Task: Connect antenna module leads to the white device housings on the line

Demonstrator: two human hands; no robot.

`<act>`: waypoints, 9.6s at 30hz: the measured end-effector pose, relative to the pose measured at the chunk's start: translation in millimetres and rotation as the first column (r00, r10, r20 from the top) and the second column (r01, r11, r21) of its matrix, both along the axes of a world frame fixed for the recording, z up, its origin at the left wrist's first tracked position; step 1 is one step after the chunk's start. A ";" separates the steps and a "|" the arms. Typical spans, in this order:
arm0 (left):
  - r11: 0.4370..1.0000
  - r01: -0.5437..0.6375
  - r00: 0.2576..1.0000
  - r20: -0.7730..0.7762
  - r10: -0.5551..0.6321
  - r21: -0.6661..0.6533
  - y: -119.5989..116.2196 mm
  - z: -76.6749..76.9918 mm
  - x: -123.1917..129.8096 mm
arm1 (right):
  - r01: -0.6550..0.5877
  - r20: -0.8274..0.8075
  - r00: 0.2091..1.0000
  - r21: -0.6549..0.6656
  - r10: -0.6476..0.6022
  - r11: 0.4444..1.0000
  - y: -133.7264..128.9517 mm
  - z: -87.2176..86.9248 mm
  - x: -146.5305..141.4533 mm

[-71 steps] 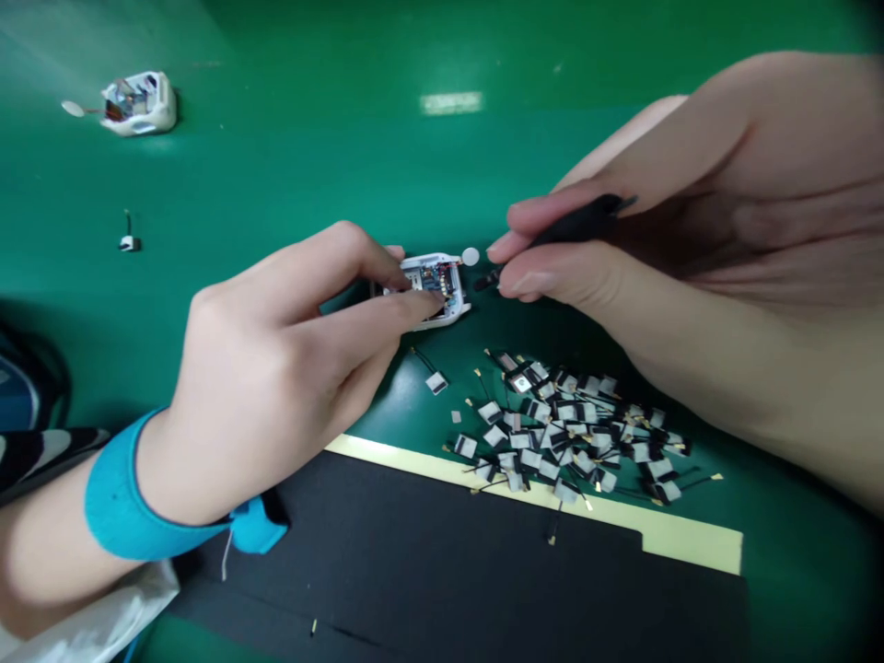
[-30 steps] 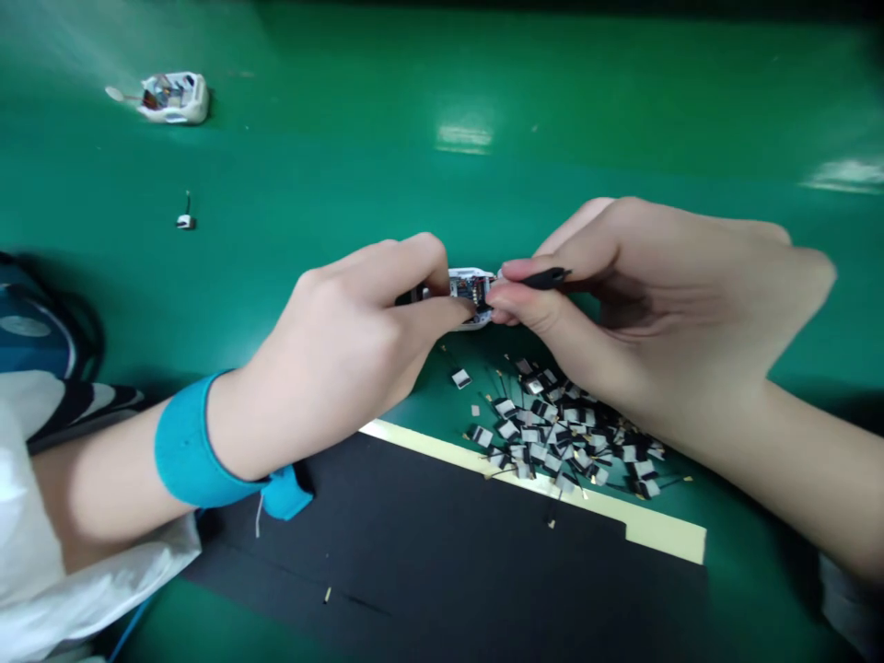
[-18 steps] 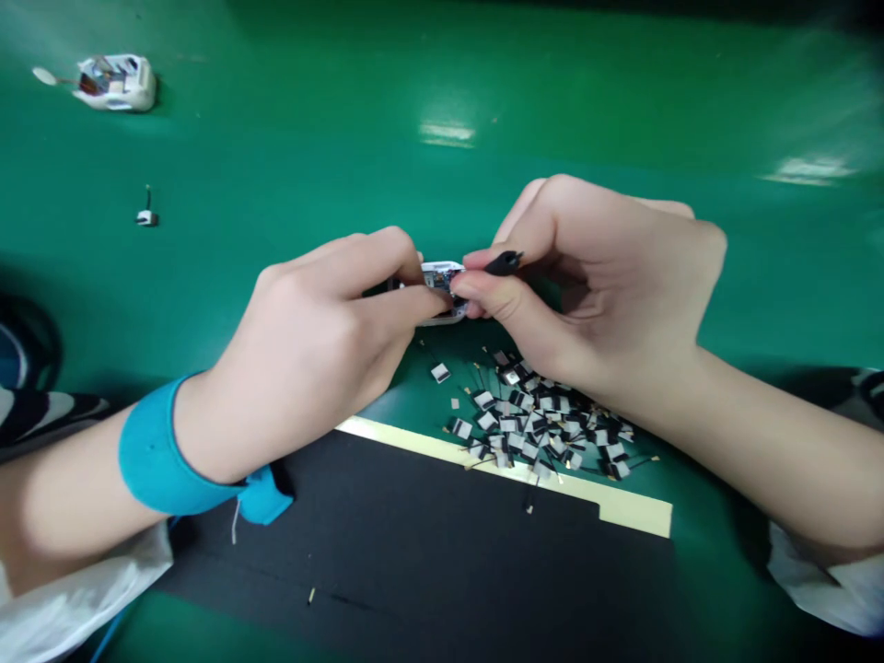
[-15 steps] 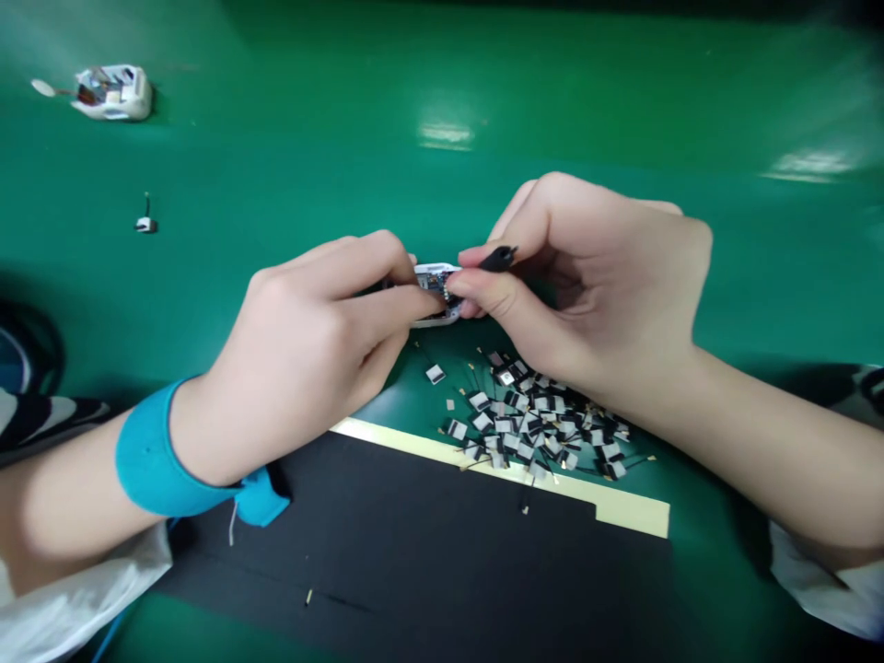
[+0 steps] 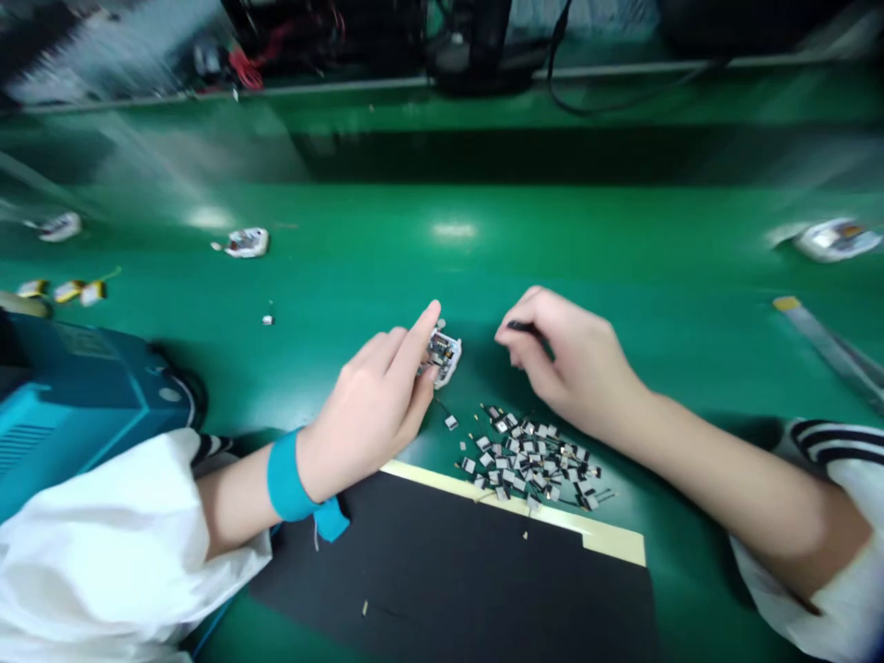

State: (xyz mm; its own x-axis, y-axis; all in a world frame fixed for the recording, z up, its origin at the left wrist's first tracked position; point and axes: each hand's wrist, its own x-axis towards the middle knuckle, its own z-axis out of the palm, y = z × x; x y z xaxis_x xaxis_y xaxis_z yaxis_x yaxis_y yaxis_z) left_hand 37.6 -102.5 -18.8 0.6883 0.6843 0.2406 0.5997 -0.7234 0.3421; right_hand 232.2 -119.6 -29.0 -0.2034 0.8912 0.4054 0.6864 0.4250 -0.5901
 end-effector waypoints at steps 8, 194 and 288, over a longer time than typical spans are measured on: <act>0.962 0.116 0.961 0.272 -0.047 -0.247 17.9 -7.8 -6.7 | -0.106 0.123 0.985 -0.130 0.122 0.986 3.8 1.0 -15.0; 0.987 0.151 0.985 -0.099 -0.145 0.056 18.2 -0.5 -36.1 | -0.288 0.084 0.945 -0.238 0.315 0.927 17.3 -8.2 -40.2; 0.966 -0.219 0.968 -0.153 0.198 -0.137 10.4 11.4 -14.9 | -0.328 0.038 0.940 -0.160 0.338 0.931 22.5 -12.3 -29.6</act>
State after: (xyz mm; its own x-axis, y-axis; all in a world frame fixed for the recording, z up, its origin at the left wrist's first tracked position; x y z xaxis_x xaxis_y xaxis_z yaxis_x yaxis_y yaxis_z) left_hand 22.7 -92.1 -7.4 0.5454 0.8374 0.0364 0.7804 -0.5231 0.3426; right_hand 202.6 -97.1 -41.3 -0.5200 0.8170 0.2493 0.5585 0.5460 -0.6244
